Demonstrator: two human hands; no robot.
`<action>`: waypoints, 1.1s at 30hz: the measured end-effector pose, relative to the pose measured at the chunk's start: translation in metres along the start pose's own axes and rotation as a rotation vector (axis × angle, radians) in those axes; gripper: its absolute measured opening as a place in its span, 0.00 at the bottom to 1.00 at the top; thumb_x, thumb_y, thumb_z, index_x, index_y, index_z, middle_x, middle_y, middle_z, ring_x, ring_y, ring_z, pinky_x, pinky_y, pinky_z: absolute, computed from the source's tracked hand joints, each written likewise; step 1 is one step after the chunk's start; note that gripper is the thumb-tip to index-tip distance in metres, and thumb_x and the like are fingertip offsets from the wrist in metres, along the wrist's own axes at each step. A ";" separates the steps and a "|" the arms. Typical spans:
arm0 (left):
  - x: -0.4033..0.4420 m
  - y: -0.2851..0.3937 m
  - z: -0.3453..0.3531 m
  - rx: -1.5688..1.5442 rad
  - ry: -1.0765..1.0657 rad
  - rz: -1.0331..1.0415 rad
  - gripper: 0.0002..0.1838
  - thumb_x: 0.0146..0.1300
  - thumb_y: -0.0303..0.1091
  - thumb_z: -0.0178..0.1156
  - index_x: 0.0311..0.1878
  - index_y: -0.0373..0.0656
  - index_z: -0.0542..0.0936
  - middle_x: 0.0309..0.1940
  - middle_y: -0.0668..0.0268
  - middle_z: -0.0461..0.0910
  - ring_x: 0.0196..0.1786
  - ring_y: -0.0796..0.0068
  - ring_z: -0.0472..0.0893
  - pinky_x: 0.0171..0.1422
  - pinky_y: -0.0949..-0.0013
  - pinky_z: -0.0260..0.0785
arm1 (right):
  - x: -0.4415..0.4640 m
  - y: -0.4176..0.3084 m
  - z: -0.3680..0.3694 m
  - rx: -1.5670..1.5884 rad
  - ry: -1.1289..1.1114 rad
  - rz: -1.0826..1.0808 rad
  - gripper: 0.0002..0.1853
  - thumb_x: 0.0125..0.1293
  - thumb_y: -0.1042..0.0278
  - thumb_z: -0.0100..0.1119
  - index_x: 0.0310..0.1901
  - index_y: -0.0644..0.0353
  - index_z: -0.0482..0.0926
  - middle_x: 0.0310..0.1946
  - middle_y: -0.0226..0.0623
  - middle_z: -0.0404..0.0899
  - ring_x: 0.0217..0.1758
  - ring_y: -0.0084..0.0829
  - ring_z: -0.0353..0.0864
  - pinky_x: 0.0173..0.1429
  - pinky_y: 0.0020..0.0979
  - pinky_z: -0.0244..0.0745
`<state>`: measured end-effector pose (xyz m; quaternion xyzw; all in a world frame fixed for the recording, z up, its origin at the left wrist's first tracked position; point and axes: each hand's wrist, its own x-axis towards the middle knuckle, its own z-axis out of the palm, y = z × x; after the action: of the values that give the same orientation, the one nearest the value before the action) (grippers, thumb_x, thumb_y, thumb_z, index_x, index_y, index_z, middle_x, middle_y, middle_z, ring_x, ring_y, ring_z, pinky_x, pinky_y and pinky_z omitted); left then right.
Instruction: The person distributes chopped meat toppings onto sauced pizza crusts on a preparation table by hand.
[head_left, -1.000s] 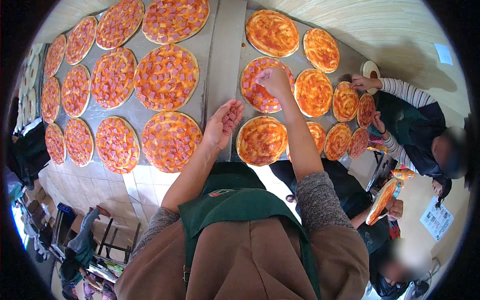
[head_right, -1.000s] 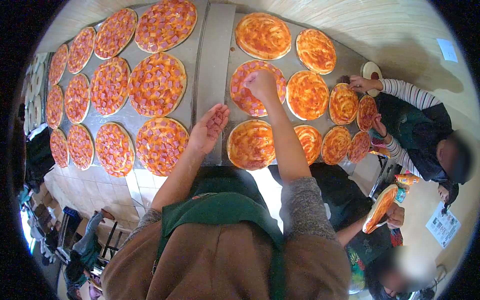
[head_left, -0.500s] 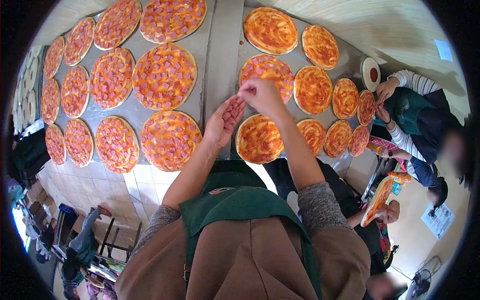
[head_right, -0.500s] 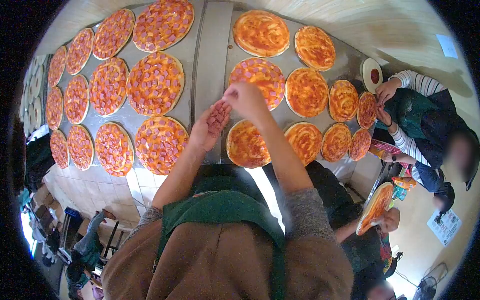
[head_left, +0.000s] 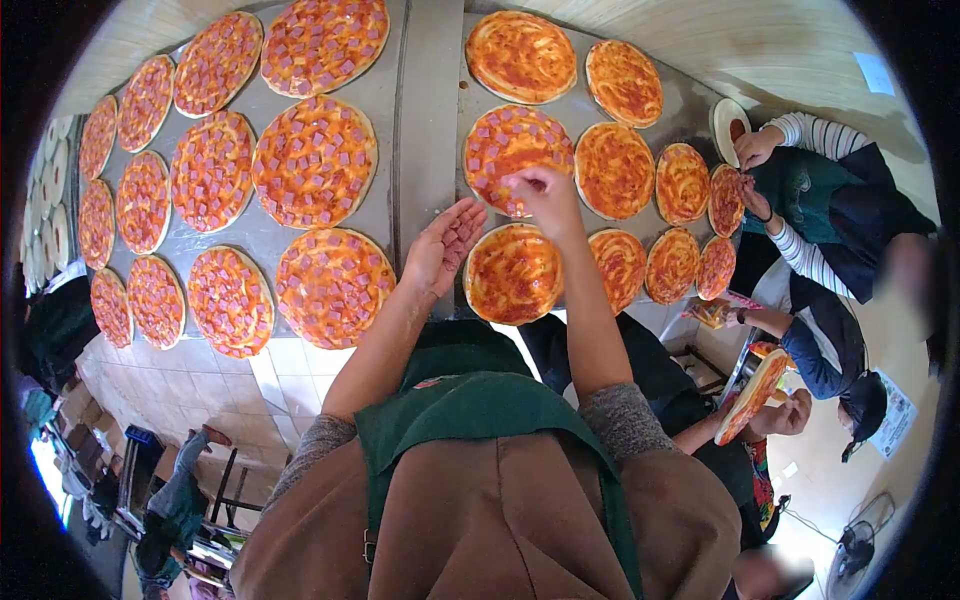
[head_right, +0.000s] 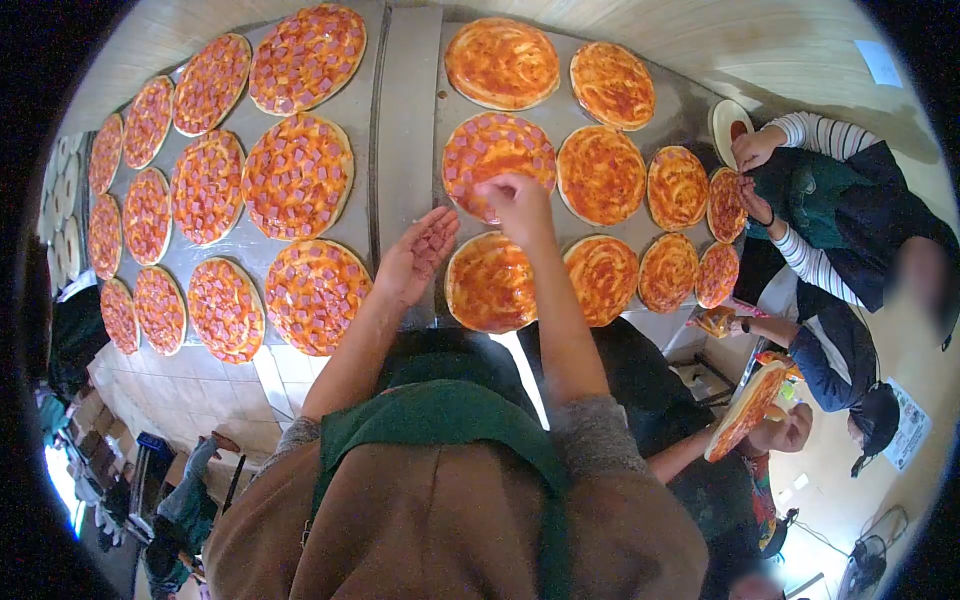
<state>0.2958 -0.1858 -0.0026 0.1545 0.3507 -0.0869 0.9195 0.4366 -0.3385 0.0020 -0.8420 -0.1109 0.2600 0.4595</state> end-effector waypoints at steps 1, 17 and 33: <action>0.001 -0.001 -0.001 0.011 0.005 -0.005 0.23 0.74 0.39 0.43 0.66 0.35 0.66 0.62 0.58 0.72 0.65 0.67 0.72 0.71 0.66 0.63 | 0.005 0.004 -0.007 -0.103 0.049 -0.002 0.11 0.58 0.60 0.66 0.34 0.60 0.86 0.29 0.41 0.84 0.32 0.35 0.83 0.40 0.34 0.75; -0.002 0.001 -0.007 -0.028 0.034 0.015 0.21 0.74 0.38 0.45 0.63 0.34 0.68 0.58 0.56 0.74 0.61 0.67 0.75 0.68 0.67 0.67 | 0.025 -0.015 -0.001 -0.415 0.162 -0.048 0.05 0.52 0.66 0.69 0.28 0.57 0.86 0.25 0.37 0.84 0.31 0.36 0.83 0.41 0.35 0.75; -0.001 0.003 0.001 -0.052 0.003 0.016 0.23 0.74 0.39 0.42 0.65 0.36 0.67 0.61 0.57 0.73 0.62 0.67 0.74 0.69 0.67 0.65 | -0.007 -0.038 0.025 -0.173 -0.061 -0.156 0.07 0.58 0.66 0.61 0.36 0.59 0.81 0.36 0.43 0.79 0.38 0.43 0.79 0.44 0.41 0.74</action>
<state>0.2966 -0.1831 0.0002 0.1334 0.3531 -0.0703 0.9233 0.4190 -0.3028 0.0250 -0.8591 -0.2122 0.2384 0.4002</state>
